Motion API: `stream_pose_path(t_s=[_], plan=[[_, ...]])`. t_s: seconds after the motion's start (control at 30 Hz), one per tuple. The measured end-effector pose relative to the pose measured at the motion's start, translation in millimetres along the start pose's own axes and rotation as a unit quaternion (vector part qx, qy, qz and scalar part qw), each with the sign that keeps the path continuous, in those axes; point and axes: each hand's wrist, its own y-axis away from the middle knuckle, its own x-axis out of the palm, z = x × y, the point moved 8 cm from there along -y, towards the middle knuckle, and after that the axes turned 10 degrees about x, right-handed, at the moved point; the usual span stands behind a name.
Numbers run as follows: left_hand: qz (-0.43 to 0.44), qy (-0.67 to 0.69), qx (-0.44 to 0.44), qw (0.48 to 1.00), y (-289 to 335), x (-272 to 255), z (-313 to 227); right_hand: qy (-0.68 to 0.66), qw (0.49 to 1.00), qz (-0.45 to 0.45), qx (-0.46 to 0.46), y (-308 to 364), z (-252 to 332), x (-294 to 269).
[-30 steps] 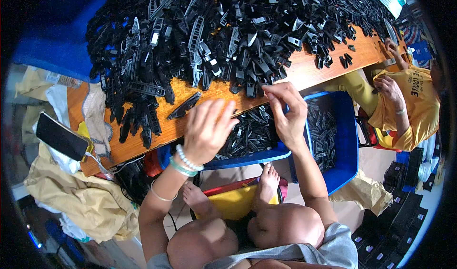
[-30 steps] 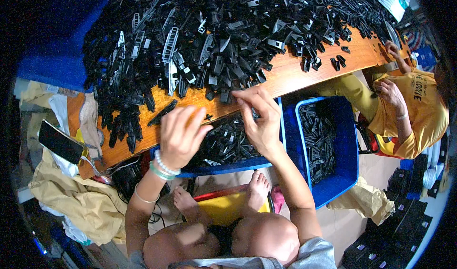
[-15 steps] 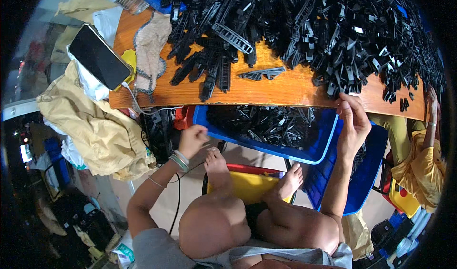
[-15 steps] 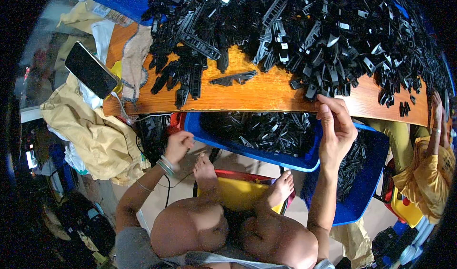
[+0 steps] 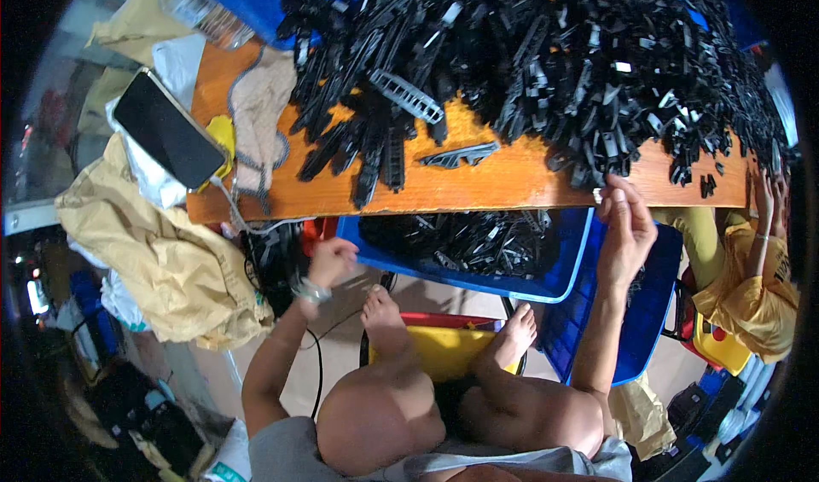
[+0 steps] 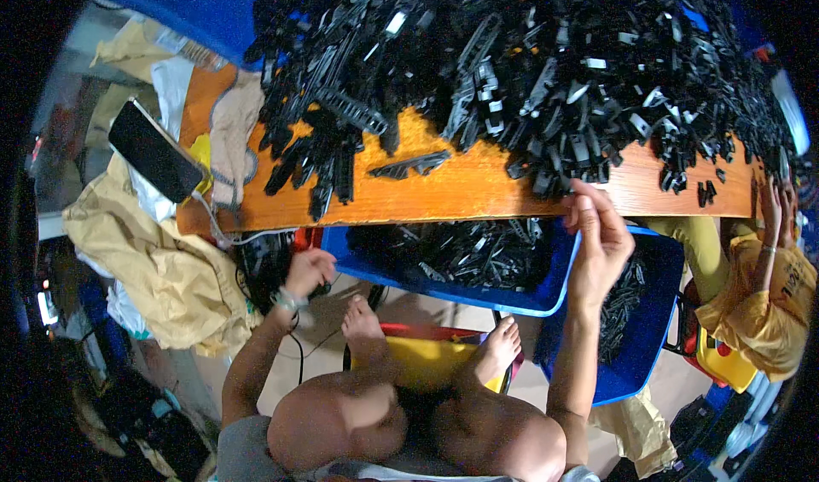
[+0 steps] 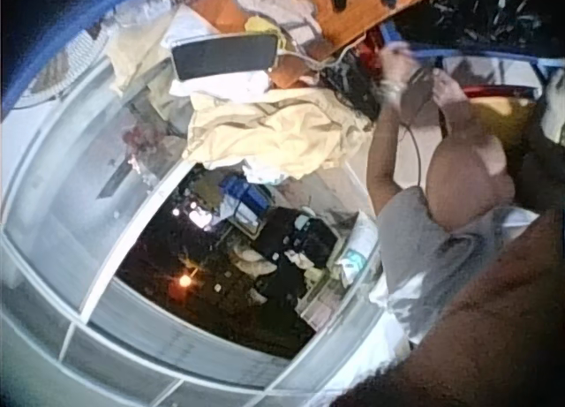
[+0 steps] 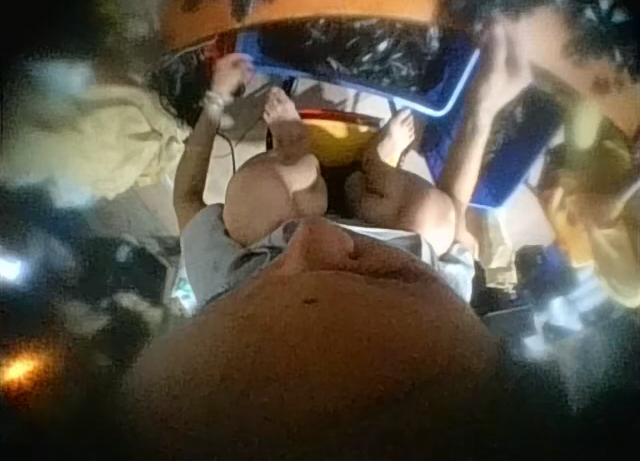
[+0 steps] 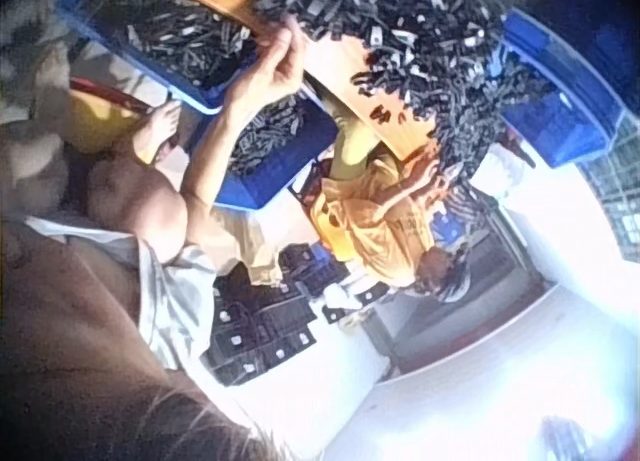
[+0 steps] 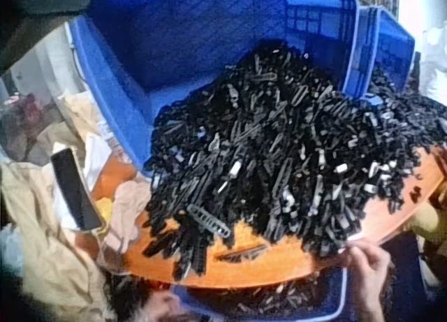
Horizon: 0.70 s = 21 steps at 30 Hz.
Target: The person repeatedly assembles black plastic components by fitting smaller plastic pieces onto base parts by hand, then drops the assembled pieces into a blue container.
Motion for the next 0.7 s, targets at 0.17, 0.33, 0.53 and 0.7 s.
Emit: stream_pose_path(t_s=[0.17, 0.33, 0.53, 0.7], plan=[[-0.033, -0.241, 0.477, 0.844, 49.6, 74.9, -266.3, 0.077, 0.992, 0.100, 0.009, 12.2, -1.4, 43.2], [-0.130, -0.512, 0.525, 0.667, 23.1, 90.7, -328.9, 0.264, 0.952, 0.051, -0.148, 26.2, 17.1, 54.8], [-0.068, -0.493, 0.499, 0.709, -10.2, 114.5, -335.4, 0.352, 0.917, -0.071, -0.174, 19.2, 17.6, 38.6], [-0.061, -0.399, 0.582, 0.707, 6.5, 143.8, -340.3, 0.462, 0.858, -0.085, -0.207, 11.2, 16.5, 45.4]])
